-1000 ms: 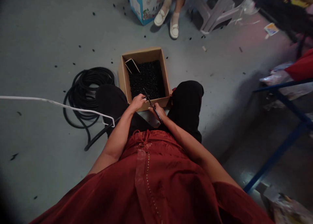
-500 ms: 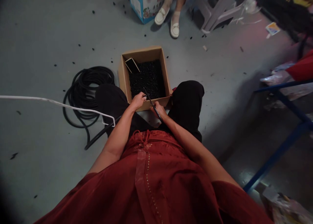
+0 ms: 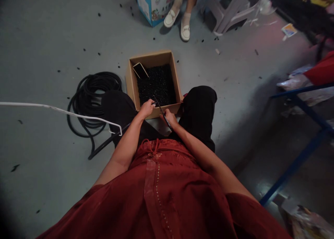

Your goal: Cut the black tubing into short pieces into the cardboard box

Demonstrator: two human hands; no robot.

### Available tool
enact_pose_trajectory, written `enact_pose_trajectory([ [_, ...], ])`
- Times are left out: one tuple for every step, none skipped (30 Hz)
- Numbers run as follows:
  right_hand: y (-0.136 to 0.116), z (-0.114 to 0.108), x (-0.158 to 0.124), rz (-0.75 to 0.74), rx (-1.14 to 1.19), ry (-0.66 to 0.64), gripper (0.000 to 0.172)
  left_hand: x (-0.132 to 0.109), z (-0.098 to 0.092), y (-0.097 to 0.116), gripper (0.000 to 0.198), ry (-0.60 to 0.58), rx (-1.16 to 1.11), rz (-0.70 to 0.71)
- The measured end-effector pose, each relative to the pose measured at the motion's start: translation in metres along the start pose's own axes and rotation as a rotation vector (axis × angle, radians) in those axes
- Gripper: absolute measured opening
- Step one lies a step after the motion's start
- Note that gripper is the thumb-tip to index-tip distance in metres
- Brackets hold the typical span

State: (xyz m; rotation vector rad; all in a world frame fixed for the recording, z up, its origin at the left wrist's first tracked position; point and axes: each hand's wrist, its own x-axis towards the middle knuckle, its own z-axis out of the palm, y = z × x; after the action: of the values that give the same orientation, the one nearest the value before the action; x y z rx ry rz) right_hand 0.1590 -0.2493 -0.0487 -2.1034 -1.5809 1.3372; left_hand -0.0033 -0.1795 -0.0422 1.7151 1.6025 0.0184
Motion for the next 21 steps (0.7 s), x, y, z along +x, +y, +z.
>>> enact_pose_trajectory([
  [0.001, 0.001, 0.001, 0.013, 0.026, -0.001, 0.022, 0.000, 0.000, 0.000, 0.034, -0.003, -0.001, 0.001],
  [0.002, 0.001, 0.002, 0.030, 0.074, -0.003, 0.023, -0.001, 0.000, 0.001, 0.033, -0.010, -0.003, 0.000],
  [0.003, 0.001, 0.003, 0.045, 0.147, -0.010, 0.026, -0.002, -0.001, 0.001, 0.033, -0.022, -0.004, 0.002],
  [0.004, 0.001, 0.004, 0.054, 0.242, -0.020, 0.030, -0.003, -0.001, 0.003, 0.032, -0.033, -0.006, 0.009],
  [0.004, 0.000, 0.005, 0.056, 0.349, -0.031, 0.034, -0.004, -0.002, 0.004, 0.032, -0.044, -0.009, 0.024],
  [0.003, -0.001, 0.007, 0.051, 0.451, -0.041, 0.037, -0.006, -0.003, 0.006, 0.032, -0.055, -0.012, 0.048],
  [0.002, -0.003, 0.009, 0.042, 0.542, -0.046, 0.040, -0.009, -0.005, 0.008, 0.031, -0.063, -0.014, 0.076],
  [0.000, -0.004, 0.010, 0.034, 0.619, -0.049, 0.043, -0.011, -0.006, 0.010, 0.031, -0.066, -0.015, 0.106],
  [-0.003, -0.007, 0.012, 0.032, 0.677, -0.048, 0.044, -0.013, -0.007, 0.012, 0.031, -0.065, -0.015, 0.131],
  [-0.006, -0.009, 0.013, 0.029, 0.719, -0.046, 0.044, -0.015, -0.009, 0.014, 0.030, -0.063, -0.014, 0.149],
  [-0.009, -0.010, 0.015, 0.025, 0.752, -0.047, 0.045, -0.017, -0.010, 0.015, 0.030, -0.062, -0.011, 0.163],
  [-0.013, -0.012, 0.016, 0.018, 0.775, -0.048, 0.045, -0.018, -0.010, 0.017, 0.029, -0.063, -0.009, 0.171],
  [-0.016, -0.013, 0.018, 0.009, 0.789, -0.050, 0.046, -0.019, -0.011, 0.018, 0.029, -0.069, -0.012, 0.176],
  [-0.020, -0.014, 0.019, 0.002, 0.793, -0.051, 0.046, -0.020, -0.011, 0.019, 0.028, -0.079, -0.023, 0.174],
  [-0.022, -0.015, 0.020, -0.004, 0.788, -0.047, 0.046, -0.022, -0.012, 0.021, 0.028, -0.085, -0.043, 0.166],
  [-0.025, -0.015, 0.022, -0.006, 0.780, -0.039, 0.046, -0.023, -0.012, 0.022, 0.029, -0.086, -0.068, 0.155],
  [-0.026, -0.015, 0.023, -0.005, 0.769, -0.028, 0.045, -0.025, -0.012, 0.023, 0.032, -0.082, -0.091, 0.141],
  [-0.028, -0.015, 0.024, 0.000, 0.759, -0.019, 0.045, -0.027, -0.013, 0.024, 0.035, -0.072, -0.105, 0.130],
  [-0.028, -0.015, 0.025, 0.007, 0.754, -0.013, 0.044, -0.029, -0.014, 0.025, 0.038, -0.059, -0.100, 0.129],
  [-0.029, -0.015, 0.026, 0.014, 0.760, -0.007, 0.043, -0.032, -0.016, 0.026, 0.040, -0.047, -0.071, 0.135],
  [-0.029, -0.015, 0.027, 0.022, 0.774, 0.002, 0.043, -0.035, -0.017, 0.026, 0.040, -0.041, -0.019, 0.146],
])
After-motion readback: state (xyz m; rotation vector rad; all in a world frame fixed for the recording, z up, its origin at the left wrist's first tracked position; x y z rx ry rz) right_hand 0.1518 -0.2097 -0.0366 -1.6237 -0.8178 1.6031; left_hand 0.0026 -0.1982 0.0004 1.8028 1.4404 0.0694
